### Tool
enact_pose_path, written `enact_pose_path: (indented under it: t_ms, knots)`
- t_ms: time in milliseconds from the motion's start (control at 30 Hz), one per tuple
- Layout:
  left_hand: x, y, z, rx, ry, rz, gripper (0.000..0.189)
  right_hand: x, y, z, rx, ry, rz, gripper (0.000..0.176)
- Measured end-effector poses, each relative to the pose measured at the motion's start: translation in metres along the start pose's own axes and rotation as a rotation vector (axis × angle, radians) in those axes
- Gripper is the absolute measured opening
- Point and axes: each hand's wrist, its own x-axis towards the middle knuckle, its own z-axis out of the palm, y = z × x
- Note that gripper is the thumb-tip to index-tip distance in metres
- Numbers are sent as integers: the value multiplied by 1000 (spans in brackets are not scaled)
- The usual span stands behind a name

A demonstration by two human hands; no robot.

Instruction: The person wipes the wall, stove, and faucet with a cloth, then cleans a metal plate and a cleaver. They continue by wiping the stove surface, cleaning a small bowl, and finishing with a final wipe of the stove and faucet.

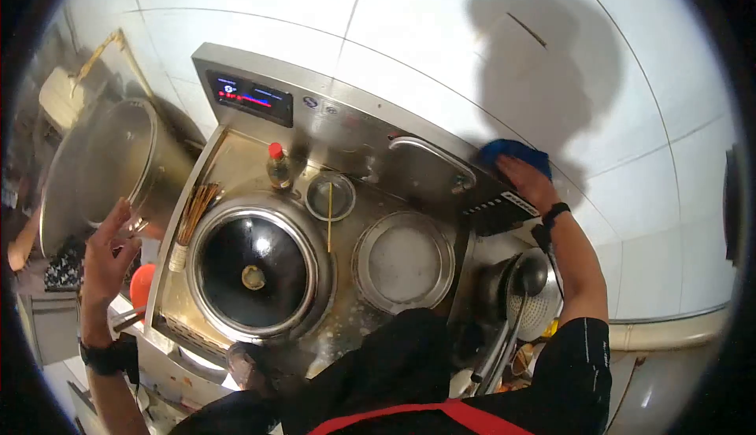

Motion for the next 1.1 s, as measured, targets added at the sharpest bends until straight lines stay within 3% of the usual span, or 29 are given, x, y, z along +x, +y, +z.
enact_pose_path:
  t_ms: [100,133,200,233,267,333,467,500,533,633,767,867,933,967,1100]
  knots:
    - [-4,-13,-1,-21,32,17,64,114,-75,-57,104,232,-351,43]
    - [-3,-17,-2,8,26,49,64,148,-94,-63,338,167,-289,42]
    - [0,-19,-1,-18,25,34,64,225,-123,-70,-47,255,-426,44]
    - [0,-19,0,-42,15,23,63,252,-151,-91,-16,215,-381,44]
    - [-1,-18,0,-40,42,14,63,276,-175,-107,-52,323,-451,42]
    - [-4,-13,-1,4,62,23,62,339,-207,-119,168,324,-412,42]
    - [-16,-32,-8,101,50,16,65,426,-267,-145,112,343,-444,41]
    - [-19,-44,-11,139,84,167,66,451,-275,-143,28,389,-481,42]
    - [-22,-36,-17,34,22,20,67,467,-286,-147,-48,438,-511,42]
    - [-34,-62,-24,48,71,112,68,515,-324,-161,-101,462,-506,41]
    - [-51,-79,-28,-24,96,-28,63,589,-360,-165,13,463,-462,41]
    - [-56,-80,-27,17,89,25,62,593,-384,-190,7,397,-411,45]
    - [-55,-78,-22,-113,86,49,61,586,-377,-187,-314,384,-524,54]
    - [-55,-73,-21,-111,98,54,61,585,-372,-178,-93,389,-507,64]
    - [-49,-52,-12,-86,51,112,57,525,-342,-165,226,375,-521,67]
